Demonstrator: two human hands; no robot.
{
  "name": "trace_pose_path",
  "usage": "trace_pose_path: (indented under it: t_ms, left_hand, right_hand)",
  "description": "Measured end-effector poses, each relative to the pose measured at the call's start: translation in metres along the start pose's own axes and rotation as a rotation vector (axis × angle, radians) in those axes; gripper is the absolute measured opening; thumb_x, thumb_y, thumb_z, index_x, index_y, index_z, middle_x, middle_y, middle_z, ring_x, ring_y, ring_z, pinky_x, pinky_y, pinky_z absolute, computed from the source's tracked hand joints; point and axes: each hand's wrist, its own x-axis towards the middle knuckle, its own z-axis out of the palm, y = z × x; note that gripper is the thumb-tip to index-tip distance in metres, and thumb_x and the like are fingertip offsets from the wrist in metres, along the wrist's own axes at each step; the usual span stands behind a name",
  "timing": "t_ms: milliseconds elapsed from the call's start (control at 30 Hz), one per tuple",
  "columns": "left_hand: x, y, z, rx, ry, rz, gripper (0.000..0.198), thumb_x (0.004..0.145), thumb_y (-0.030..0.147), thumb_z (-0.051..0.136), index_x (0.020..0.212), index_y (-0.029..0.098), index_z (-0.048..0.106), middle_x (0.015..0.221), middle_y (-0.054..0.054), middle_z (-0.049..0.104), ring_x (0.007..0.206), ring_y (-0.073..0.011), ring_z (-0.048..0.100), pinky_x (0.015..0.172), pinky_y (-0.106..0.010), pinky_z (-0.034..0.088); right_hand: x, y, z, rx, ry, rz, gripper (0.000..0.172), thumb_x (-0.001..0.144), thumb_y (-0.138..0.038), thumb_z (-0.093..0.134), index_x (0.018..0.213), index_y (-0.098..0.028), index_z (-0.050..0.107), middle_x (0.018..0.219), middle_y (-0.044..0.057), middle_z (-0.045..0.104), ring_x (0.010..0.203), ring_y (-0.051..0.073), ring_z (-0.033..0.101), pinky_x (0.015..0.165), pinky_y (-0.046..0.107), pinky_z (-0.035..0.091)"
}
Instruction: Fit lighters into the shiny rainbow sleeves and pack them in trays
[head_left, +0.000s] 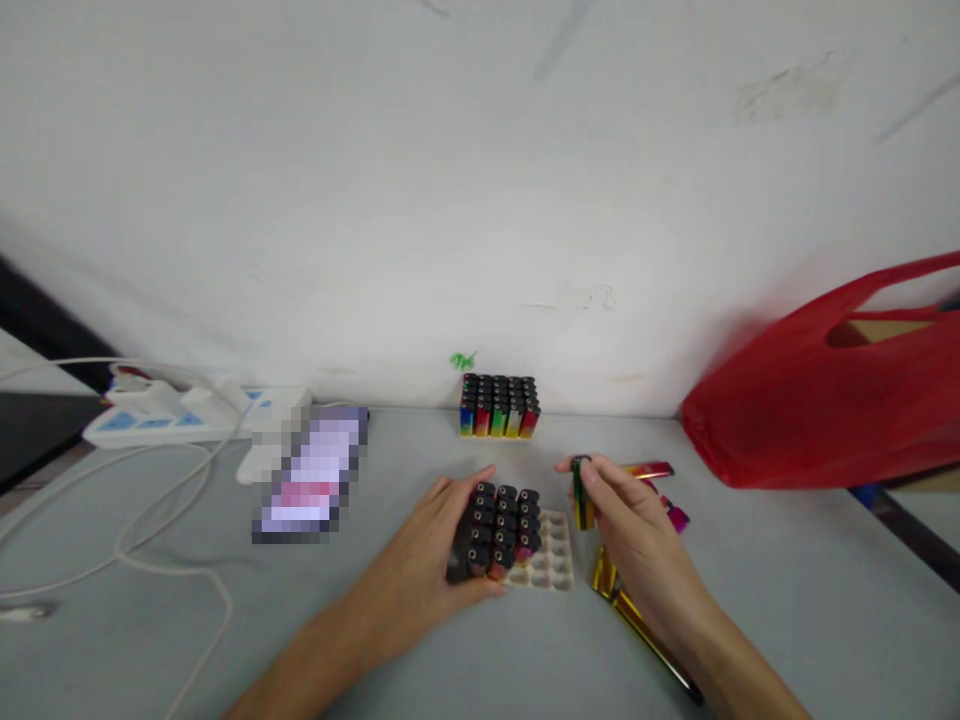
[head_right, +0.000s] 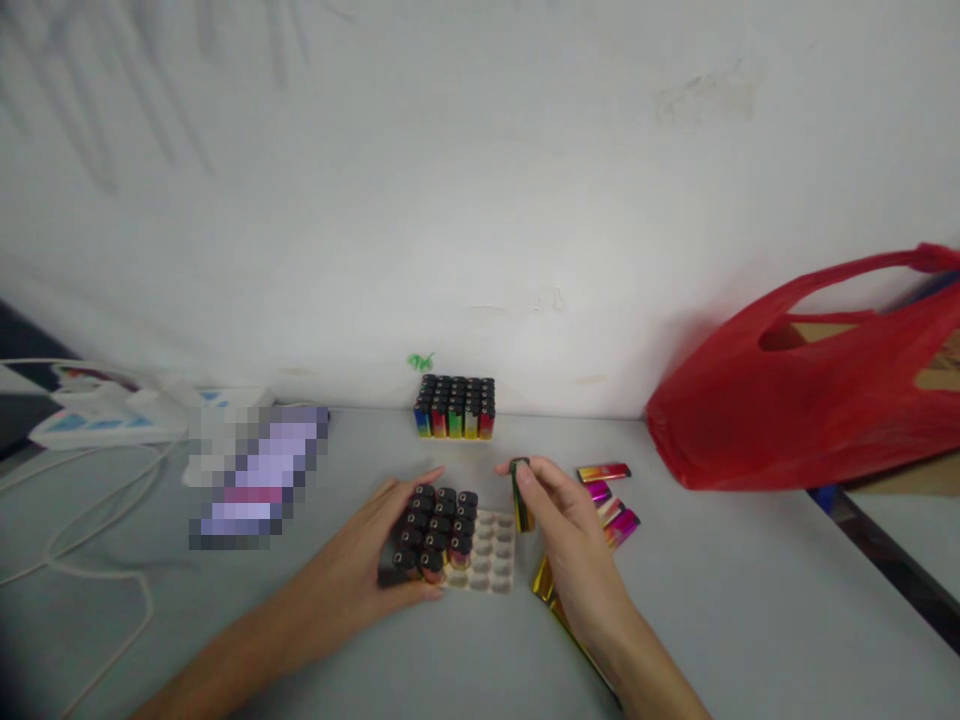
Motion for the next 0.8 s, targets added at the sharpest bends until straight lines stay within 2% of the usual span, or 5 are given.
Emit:
trace_pose_path:
  t_ms: [100,200,467,600,800]
  left_hand:
    - [0.000,0.000,0.001,-0.002,0.017,0.006,0.097,0.086,0.028,0.090,0.164,0.033,0.033,0.147,-0.010,0.057,0.139,-0.0337,0.056,0.122,-0.052,0.045]
    - [0.000,0.000,0.002,0.000,0.031,0.008,0.096,0.086,0.029,0.090,0.163,0.034,0.034,0.148,-0.010,0.057,0.140,-0.0342,0.056,0.122,-0.054,0.045]
    - [0.000,0.001,0.002,-0.017,0.059,-0.003,0.094,0.087,0.029,0.088,0.164,0.032,0.035,0.149,-0.011,0.058,0.141,-0.0348,0.056,0.122,-0.054,0.045]
    - [-0.001,-0.002,0.004,-0.018,0.074,0.004,0.096,0.087,0.029,0.089,0.164,0.034,0.033,0.151,-0.010,0.056,0.143,-0.0338,0.054,0.123,-0.053,0.044]
    - [-0.001,-0.007,0.005,-0.018,0.073,0.014,0.098,0.087,0.031,0.089,0.165,0.033,0.031,0.149,-0.011,0.056,0.140,-0.0338,0.056,0.121,-0.053,0.047]
  right_hand:
    - [-0.001,-0.002,-0.001,-0.061,-0.056,0.001,0.030,0.098,-0.052,0.074,0.112,-0.027,0.083,0.112,0.003,0.076,0.109,0.024,0.061,0.097,0.031,0.043]
    - [-0.002,-0.006,-0.001,-0.113,-0.077,0.010,0.029,0.095,-0.051,0.078,0.111,-0.027,0.083,0.105,0.003,0.075,0.106,0.024,0.063,0.093,0.033,0.045]
    - [-0.002,-0.019,-0.007,-0.196,-0.150,-0.090,0.021,0.085,-0.041,0.090,0.099,-0.027,0.082,0.080,-0.001,0.068,0.074,0.017,0.059,0.072,0.030,0.046]
    - [-0.006,-0.023,-0.010,-0.253,-0.239,-0.128,0.015,0.083,-0.034,0.092,0.091,-0.026,0.082,0.082,0.002,0.074,0.070,0.017,0.061,0.066,0.032,0.047]
    - [-0.012,-0.024,-0.006,-0.350,-0.384,-0.182,0.013,0.084,-0.030,0.092,0.092,-0.027,0.082,0.092,0.005,0.080,0.080,0.022,0.070,0.066,0.034,0.049]
